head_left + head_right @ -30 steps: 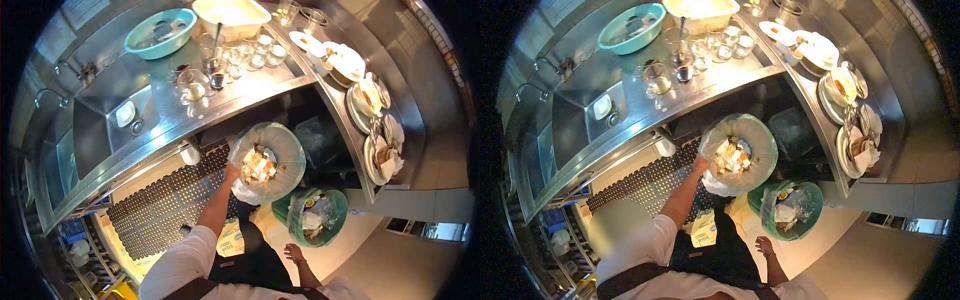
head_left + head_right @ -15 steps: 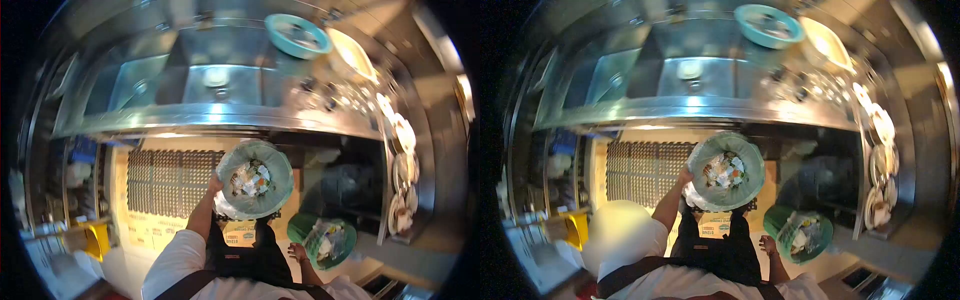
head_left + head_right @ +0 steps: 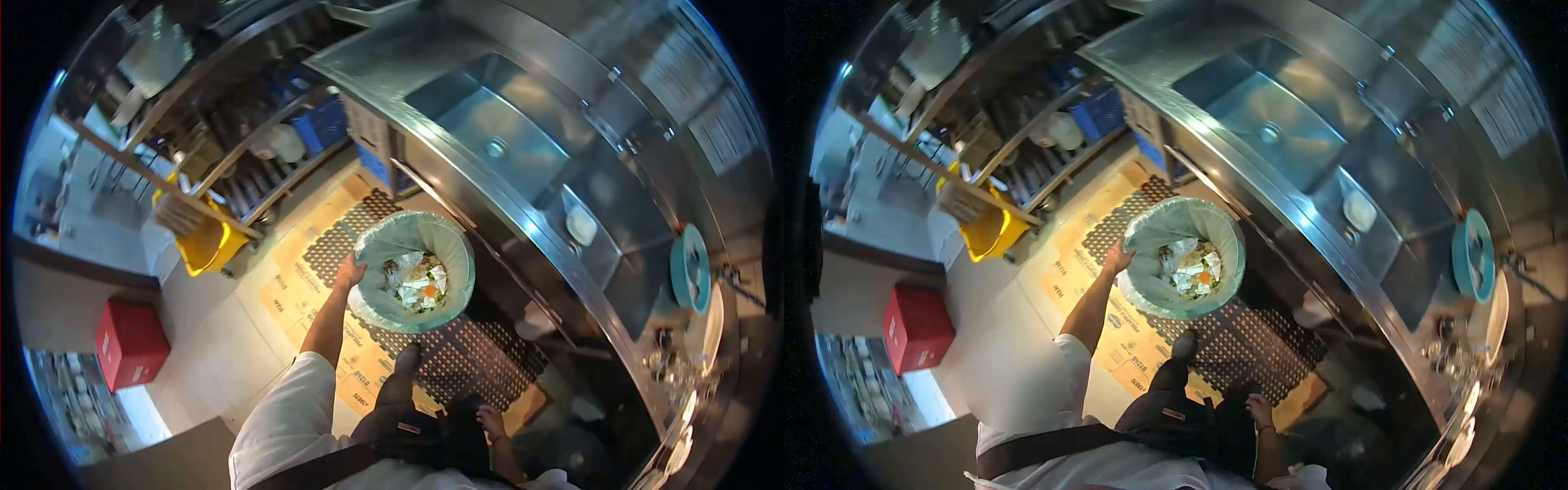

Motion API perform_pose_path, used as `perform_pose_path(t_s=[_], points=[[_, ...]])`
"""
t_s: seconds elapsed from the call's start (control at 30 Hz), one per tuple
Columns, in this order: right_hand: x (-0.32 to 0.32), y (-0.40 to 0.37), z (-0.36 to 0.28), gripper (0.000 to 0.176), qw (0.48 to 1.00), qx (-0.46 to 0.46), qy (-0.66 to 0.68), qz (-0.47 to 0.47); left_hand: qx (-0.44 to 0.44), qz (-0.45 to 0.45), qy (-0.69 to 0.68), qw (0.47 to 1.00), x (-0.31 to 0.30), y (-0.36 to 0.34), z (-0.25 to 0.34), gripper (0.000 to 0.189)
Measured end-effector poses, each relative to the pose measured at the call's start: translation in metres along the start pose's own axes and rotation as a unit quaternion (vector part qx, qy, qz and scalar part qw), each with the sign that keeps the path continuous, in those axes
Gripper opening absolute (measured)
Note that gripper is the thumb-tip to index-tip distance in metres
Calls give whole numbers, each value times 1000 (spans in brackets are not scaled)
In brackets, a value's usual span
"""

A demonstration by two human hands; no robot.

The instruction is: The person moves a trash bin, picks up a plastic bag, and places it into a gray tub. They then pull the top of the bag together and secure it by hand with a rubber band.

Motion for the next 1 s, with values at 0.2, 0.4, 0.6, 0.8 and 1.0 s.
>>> perform_pose_path(t_s=[0.2,0.4,0.6,0.8,1.0], points=[[17,28,-134,23,987,-76,0,-144,-5,146,-14,989,-121,-86,-64,53],[-8,170,-170,14,946,-32,-322,-30,-277,-25,29,960,-143,-295,-181,50],[-25,276,-227,14,921,-23,-375,-98,-450,-187,-48,872,-85,-458,-172,46],[-11,182,-385,16,887,-257,-340,-181,-431,-120,-158,880,-17,-452,-110,44],[38,147,-413,24,831,-331,-339,-291,-361,-120,-205,902,-10,-370,-74,42]])
Point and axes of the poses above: each hand's wrist, its own y-axis towards the middle knuckle, its own x-axis out of the palm, z = x × y, the point moved 7 cm from there along y, towards the middle knuckle, and after that the axes turned 8 degrees about -y, right-handed, at the moved point
